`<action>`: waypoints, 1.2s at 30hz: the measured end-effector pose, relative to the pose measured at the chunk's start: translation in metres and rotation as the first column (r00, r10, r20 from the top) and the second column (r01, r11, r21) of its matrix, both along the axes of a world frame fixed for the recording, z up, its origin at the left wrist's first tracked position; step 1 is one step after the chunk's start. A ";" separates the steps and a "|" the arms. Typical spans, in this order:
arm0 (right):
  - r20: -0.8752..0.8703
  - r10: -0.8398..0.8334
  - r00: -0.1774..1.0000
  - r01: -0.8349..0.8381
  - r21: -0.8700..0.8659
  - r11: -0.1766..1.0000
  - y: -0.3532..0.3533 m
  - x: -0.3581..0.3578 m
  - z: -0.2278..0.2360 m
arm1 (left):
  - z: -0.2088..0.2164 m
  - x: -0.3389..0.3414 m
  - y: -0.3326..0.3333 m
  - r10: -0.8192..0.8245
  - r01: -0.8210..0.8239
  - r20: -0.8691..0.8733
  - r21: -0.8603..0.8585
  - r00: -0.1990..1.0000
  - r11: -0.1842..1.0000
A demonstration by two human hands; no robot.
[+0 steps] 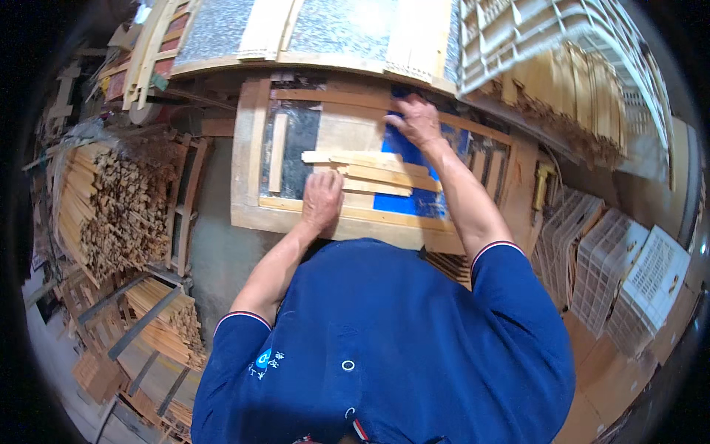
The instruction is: Assembling wooden beehive frames using a pneumatic nail gun.
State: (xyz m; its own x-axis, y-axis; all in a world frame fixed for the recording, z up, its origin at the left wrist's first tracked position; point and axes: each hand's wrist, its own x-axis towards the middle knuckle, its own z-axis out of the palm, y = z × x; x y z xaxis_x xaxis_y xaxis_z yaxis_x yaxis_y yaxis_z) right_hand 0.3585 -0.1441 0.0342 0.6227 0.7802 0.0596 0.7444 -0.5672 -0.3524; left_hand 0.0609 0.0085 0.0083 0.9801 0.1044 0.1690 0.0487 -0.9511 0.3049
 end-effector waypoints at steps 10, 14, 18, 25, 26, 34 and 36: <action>-0.295 -0.001 0.955 -0.049 -0.162 0.986 -0.096 -0.081 0.009 | 0.076 -0.056 0.060 -0.007 -0.002 -0.209 -0.042 0.978 0.999; -0.384 -0.032 0.923 -0.050 -0.201 0.978 -0.101 -0.075 0.008 | 0.085 -0.073 0.098 0.299 -0.307 -0.150 -0.032 0.942 0.951; -0.340 0.022 0.940 -0.092 -0.192 0.977 -0.089 -0.077 0.010 | 0.049 -0.046 0.121 0.508 -0.508 -0.110 0.030 0.854 0.861; -0.371 -0.090 0.924 0.103 0.015 0.995 -0.132 -0.113 0.028 | 0.026 -0.019 0.130 0.590 -0.586 -0.184 0.080 0.786 0.806; -0.387 -0.138 0.912 0.155 0.013 0.988 -0.142 -0.122 0.030 | 0.020 -0.021 0.133 0.592 -0.585 -0.210 0.102 0.778 0.805; 0.002 -0.655 0.755 0.654 0.060 0.754 -0.273 -0.176 -0.005 | -0.006 -0.021 0.134 0.486 -0.452 -0.131 0.222 0.864 0.864; 0.018 -0.733 0.680 0.732 0.052 0.680 -0.296 -0.180 -0.023 | 0.013 -0.012 0.115 0.438 -0.422 -0.091 0.155 0.894 0.893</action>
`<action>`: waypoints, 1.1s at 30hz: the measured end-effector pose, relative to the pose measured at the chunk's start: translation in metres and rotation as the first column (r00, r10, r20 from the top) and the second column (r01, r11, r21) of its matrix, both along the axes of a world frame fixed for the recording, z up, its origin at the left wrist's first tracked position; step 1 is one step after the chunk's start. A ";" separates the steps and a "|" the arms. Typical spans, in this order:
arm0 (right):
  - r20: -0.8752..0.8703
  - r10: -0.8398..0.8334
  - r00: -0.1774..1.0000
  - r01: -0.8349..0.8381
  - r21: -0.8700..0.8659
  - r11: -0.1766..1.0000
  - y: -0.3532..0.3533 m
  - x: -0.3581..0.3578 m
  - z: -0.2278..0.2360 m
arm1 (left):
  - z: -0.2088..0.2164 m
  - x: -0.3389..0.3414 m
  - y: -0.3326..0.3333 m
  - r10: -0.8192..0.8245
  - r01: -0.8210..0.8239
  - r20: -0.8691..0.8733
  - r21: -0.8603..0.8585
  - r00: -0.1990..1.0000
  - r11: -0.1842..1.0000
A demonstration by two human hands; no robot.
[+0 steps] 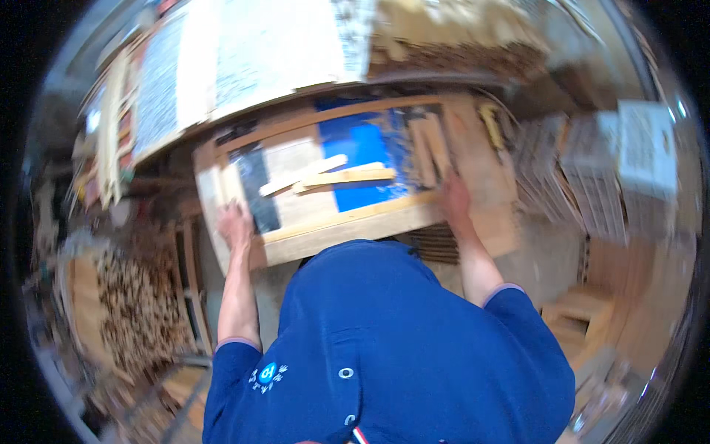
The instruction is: Assembling wooden beehive frames using a pneumatic nail gun.
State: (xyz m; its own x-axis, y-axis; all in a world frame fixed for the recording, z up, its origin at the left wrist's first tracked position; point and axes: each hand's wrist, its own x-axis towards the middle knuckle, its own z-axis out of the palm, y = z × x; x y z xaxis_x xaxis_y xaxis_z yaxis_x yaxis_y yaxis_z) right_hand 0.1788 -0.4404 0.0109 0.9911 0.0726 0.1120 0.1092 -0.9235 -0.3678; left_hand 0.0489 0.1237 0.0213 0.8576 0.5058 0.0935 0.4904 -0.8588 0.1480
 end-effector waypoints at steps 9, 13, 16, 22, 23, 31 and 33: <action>-0.135 -0.091 0.987 0.036 -0.364 0.931 0.041 0.060 0.017 | -0.022 -0.013 -0.139 -0.486 0.557 0.287 -0.275 0.825 0.784; -0.311 -0.087 0.946 -0.045 -0.393 0.919 0.050 0.054 0.030 | -0.024 -0.017 -0.156 -0.559 0.616 0.263 -0.264 0.787 0.742; -0.056 -0.129 0.990 0.108 -0.294 0.950 0.043 0.041 0.029 | -0.022 -0.014 -0.162 -0.555 0.622 0.299 -0.222 0.776 0.751; -0.252 -0.200 0.947 0.201 -0.022 0.979 -0.015 0.031 0.022 | -0.019 -0.013 -0.163 -0.554 0.613 0.279 -0.211 0.784 0.761; -0.220 -0.229 0.948 0.233 -0.006 0.972 -0.029 0.032 0.020 | -0.019 -0.011 -0.164 -0.551 0.608 0.274 -0.210 0.788 0.765; -0.120 -0.212 0.970 0.185 -0.201 0.962 -0.130 0.142 0.029 | -0.027 -0.007 -0.189 -0.483 0.521 0.214 -0.183 0.849 0.834; -0.130 -0.206 0.970 0.176 -0.212 0.961 -0.135 0.170 0.022 | -0.032 0.004 -0.216 -0.363 0.414 0.262 -0.174 0.894 0.894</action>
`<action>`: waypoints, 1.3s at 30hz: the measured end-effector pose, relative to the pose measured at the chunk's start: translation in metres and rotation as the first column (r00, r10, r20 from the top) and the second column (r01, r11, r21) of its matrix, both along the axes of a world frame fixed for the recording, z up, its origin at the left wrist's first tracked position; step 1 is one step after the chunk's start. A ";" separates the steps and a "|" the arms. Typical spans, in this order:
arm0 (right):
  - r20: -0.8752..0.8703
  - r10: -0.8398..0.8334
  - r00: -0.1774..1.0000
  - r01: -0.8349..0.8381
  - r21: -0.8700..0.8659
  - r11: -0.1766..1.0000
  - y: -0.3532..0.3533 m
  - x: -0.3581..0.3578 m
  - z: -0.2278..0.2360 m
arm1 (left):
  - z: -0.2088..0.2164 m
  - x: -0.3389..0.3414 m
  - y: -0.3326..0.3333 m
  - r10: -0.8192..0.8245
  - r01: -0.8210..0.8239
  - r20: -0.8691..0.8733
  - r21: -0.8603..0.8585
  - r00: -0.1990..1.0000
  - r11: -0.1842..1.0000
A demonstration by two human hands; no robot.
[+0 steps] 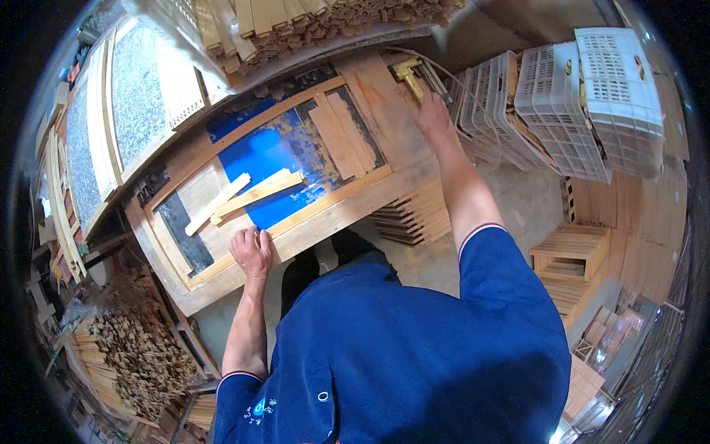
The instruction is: Assembling wooden beehive frames using a pneumatic nail gun.
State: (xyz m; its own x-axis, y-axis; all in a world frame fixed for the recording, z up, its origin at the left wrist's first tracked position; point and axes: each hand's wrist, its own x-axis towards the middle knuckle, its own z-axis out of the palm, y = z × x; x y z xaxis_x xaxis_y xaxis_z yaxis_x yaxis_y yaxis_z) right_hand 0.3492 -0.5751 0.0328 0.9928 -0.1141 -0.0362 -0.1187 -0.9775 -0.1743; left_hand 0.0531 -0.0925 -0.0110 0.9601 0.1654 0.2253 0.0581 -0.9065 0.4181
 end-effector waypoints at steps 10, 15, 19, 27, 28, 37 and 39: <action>-0.307 -0.144 0.941 0.116 -0.107 0.987 -0.004 0.071 0.002 | 0.001 0.022 -0.049 0.222 -0.212 -0.064 0.129 0.973 0.969; -0.408 0.080 0.910 0.124 0.450 0.884 -0.062 0.093 0.016 | -0.002 0.021 -0.050 0.238 -0.225 -0.066 0.166 0.969 0.960; -0.449 0.226 0.864 0.313 0.833 0.457 0.015 0.033 0.113 | -0.001 0.018 -0.044 0.263 -0.246 -0.067 0.193 0.962 0.950; -0.497 0.514 0.699 0.091 0.775 0.626 0.096 0.040 0.119 | -0.003 0.020 -0.047 0.255 -0.231 -0.093 0.209 0.962 0.950; -0.480 0.487 0.730 0.052 0.749 0.661 0.103 0.041 0.116 | -0.003 0.021 -0.046 0.257 -0.231 -0.097 0.219 0.962 0.948; -0.494 0.417 0.763 -0.030 0.617 0.786 0.124 0.056 0.102 | -0.002 0.021 -0.046 0.263 -0.238 -0.118 0.190 0.958 0.952; -0.483 0.426 0.765 -0.024 0.639 0.769 0.122 0.061 0.093 | -0.003 0.021 -0.046 0.261 -0.238 -0.114 0.181 0.959 0.954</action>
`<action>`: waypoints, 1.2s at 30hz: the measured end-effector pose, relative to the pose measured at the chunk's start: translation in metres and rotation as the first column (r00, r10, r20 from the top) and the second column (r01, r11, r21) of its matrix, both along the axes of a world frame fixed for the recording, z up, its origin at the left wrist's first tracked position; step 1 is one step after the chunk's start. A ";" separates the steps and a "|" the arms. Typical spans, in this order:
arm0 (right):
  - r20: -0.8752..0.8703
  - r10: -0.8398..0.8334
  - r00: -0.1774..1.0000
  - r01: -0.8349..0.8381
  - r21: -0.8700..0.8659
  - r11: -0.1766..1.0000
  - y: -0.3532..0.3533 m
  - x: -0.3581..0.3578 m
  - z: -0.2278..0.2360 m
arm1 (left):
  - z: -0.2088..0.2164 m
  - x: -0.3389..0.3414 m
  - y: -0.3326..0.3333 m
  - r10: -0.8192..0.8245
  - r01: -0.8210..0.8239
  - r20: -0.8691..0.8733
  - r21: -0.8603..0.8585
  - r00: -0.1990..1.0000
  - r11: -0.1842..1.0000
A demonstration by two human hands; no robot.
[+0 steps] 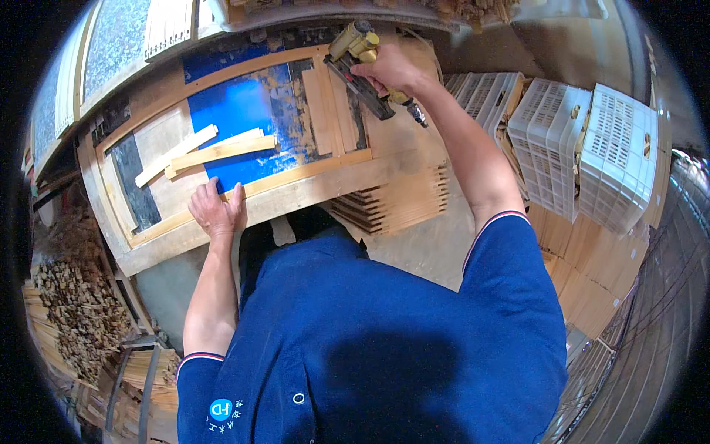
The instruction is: Assembling wooden beehive frames using a pneumatic nail gun.
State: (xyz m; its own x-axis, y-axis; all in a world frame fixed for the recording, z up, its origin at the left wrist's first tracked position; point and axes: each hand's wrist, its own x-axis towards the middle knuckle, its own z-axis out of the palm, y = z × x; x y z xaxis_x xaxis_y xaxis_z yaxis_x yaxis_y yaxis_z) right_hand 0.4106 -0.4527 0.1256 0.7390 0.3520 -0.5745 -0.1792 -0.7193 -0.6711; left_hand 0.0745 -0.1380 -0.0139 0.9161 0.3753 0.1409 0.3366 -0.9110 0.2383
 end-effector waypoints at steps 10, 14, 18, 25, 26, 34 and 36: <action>0.031 0.030 0.999 -0.028 -0.088 0.996 0.025 0.021 0.001 | -0.001 -0.001 0.001 0.002 -0.002 -0.020 -0.016 1.000 1.000; 0.014 -0.004 1.000 0.005 -0.078 0.997 0.022 0.031 -0.017 | 0.001 -0.001 0.000 -0.006 0.006 -0.011 -0.017 1.000 1.000; 0.041 0.051 0.998 -0.046 -0.105 0.993 0.028 0.031 -0.017 | 0.004 0.001 0.000 -0.007 0.007 -0.001 -0.033 1.000 0.999; 0.074 0.148 0.986 -0.124 -0.265 0.956 0.028 0.042 -0.023 | 0.002 -0.002 0.000 0.018 -0.019 -0.026 -0.032 0.999 0.999; 0.074 0.149 0.986 -0.125 -0.265 0.956 0.026 0.043 -0.025 | 0.002 -0.002 0.000 0.016 -0.017 -0.016 -0.032 1.000 0.999; 0.123 0.174 0.977 -0.108 -0.422 0.900 0.047 0.002 0.026 | 0.000 -0.002 0.001 0.002 -0.002 0.044 0.005 0.999 1.000; 0.182 0.274 0.944 -0.171 -0.441 0.881 0.015 -0.023 0.010 | 0.001 0.000 0.001 -0.006 0.006 0.045 -0.005 0.999 1.000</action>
